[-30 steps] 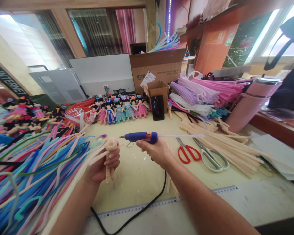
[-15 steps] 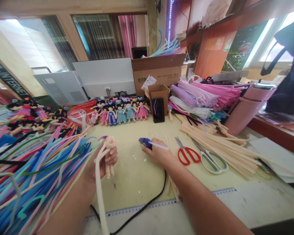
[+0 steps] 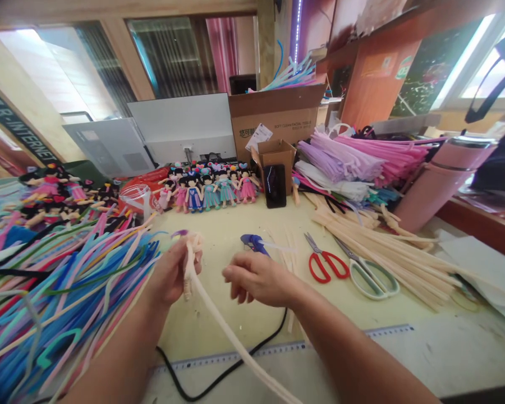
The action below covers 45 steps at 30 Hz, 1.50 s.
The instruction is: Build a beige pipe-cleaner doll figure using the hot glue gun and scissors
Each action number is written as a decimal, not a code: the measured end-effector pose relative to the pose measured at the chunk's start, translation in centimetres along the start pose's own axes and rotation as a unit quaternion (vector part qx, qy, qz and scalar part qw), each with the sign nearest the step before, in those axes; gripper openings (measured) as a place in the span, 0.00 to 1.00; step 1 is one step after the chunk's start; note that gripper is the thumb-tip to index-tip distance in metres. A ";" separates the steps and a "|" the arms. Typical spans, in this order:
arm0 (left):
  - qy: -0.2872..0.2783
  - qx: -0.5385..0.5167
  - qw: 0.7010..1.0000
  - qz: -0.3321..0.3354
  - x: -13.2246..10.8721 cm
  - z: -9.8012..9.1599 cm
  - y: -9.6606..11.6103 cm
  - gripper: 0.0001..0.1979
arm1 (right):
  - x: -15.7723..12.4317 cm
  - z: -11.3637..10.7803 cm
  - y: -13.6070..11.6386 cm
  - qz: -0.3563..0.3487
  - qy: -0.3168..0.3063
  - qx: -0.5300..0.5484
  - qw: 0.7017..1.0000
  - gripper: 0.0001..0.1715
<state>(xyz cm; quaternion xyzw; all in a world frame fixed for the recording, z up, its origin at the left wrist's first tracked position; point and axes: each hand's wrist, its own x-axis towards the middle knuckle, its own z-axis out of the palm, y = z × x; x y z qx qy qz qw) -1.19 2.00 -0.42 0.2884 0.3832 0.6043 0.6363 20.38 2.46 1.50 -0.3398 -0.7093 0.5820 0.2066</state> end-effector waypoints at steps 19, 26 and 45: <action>0.000 0.100 0.994 0.052 -0.1 0.5 -0.9 0.20 | 0.4 2.2 0.3 -0.180 0.191 -0.164 0.951 0.07; -0.012 0.083 0.996 0.007 0.0 0.6 -0.9 0.22 | 1.0 2.2 0.7 -0.220 0.225 -0.161 0.936 0.12; -0.112 0.034 0.989 -0.088 -0.6 1.0 -0.4 0.18 | 1.5 1.7 1.1 -0.162 0.240 -0.131 0.948 0.14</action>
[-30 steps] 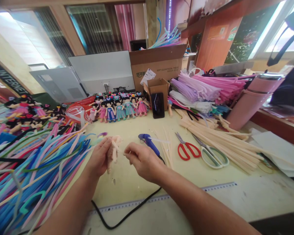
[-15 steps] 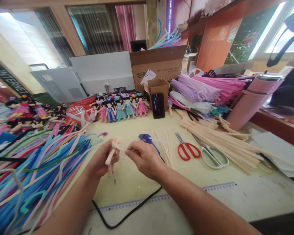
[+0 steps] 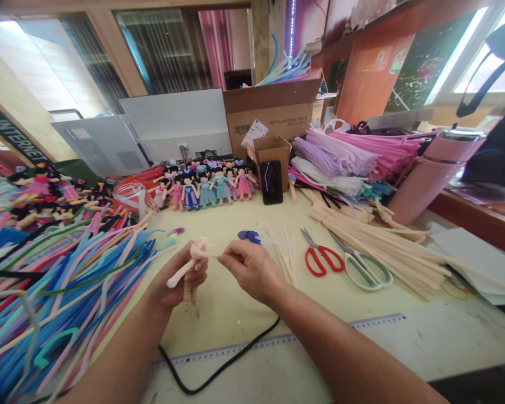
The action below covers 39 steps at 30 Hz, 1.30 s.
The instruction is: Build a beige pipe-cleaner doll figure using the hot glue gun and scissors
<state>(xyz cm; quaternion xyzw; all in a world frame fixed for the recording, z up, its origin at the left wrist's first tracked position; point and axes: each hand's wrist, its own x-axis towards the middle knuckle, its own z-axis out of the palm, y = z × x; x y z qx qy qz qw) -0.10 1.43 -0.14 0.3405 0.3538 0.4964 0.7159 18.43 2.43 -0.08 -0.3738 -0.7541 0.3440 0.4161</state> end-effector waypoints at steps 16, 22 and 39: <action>-0.022 -0.018 0.999 -0.041 -0.3 0.0 -0.1 0.18 | 0.2 0.0 0.3 -0.006 0.004 -0.008 1.000 0.15; -0.036 -0.008 0.998 -0.048 -0.3 -0.3 -0.2 0.18 | 0.3 0.0 0.4 -0.003 0.004 -0.009 1.000 0.15; -0.072 0.046 0.995 -0.055 -1.3 0.5 0.7 0.12 | 0.3 0.3 1.2 0.026 0.026 0.015 0.999 0.15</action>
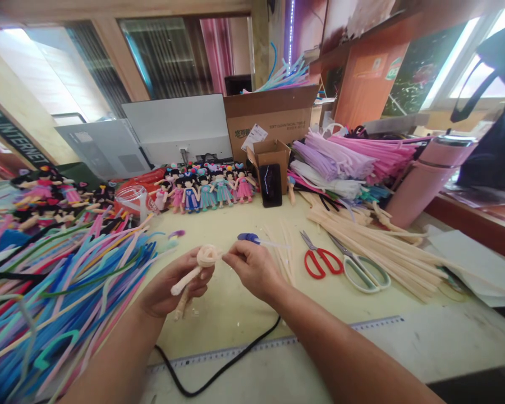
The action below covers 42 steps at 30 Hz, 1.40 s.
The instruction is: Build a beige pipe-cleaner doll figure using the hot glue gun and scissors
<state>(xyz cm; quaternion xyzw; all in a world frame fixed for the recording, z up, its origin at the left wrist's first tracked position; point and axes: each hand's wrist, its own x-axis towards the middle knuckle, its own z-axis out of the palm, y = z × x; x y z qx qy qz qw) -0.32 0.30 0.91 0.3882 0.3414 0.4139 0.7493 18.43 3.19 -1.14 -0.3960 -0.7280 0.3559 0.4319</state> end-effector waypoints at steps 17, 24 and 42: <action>0.073 0.070 0.994 0.045 -0.1 -0.2 0.1 0.17 | 0.2 -0.3 0.0 0.017 -0.001 0.020 1.000 0.13; 0.026 0.102 0.992 0.068 -0.4 -0.6 0.1 0.27 | 0.2 -0.4 -0.1 0.018 0.004 0.020 1.000 0.14; 0.139 0.187 0.966 0.112 1.3 -0.6 -1.0 0.16 | 0.0 -0.2 -0.9 0.043 -0.014 0.013 0.999 0.17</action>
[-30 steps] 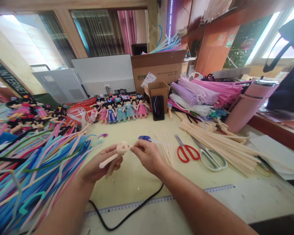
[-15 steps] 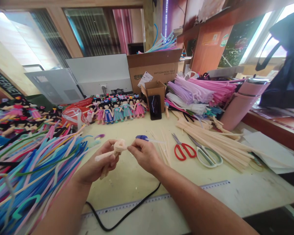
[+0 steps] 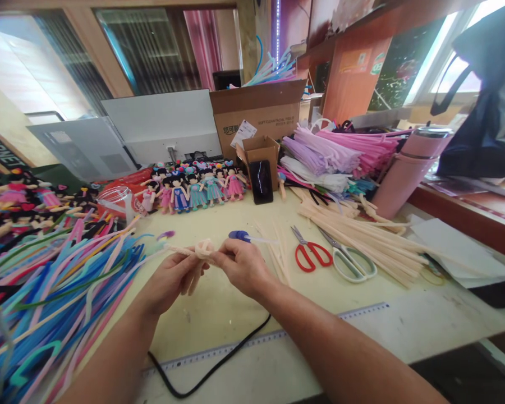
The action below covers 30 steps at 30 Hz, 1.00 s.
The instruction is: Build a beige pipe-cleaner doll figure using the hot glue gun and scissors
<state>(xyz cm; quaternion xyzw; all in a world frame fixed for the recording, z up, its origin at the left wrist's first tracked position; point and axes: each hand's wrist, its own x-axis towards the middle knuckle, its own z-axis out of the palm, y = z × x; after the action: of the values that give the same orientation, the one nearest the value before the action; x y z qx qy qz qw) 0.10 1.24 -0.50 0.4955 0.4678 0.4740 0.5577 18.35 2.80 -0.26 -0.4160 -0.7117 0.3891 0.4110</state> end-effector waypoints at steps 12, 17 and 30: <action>0.033 0.001 0.999 0.019 -0.4 0.7 -0.4 0.24 | -0.1 0.3 0.3 -0.001 -0.008 -0.028 1.000 0.16; 0.052 -0.003 0.998 0.029 -0.2 1.0 -0.6 0.23 | -0.1 0.7 0.5 -0.017 -0.003 -0.035 0.999 0.16; 0.046 0.005 0.999 0.004 -0.3 1.6 0.1 0.20 | -0.1 0.6 0.4 -0.014 -0.007 -0.036 0.999 0.16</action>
<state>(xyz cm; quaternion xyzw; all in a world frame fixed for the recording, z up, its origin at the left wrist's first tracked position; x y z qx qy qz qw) 1.62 0.80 -0.28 0.4775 0.4932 0.4963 0.5314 17.95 2.70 -0.91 -0.4174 -0.7340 0.3606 0.3962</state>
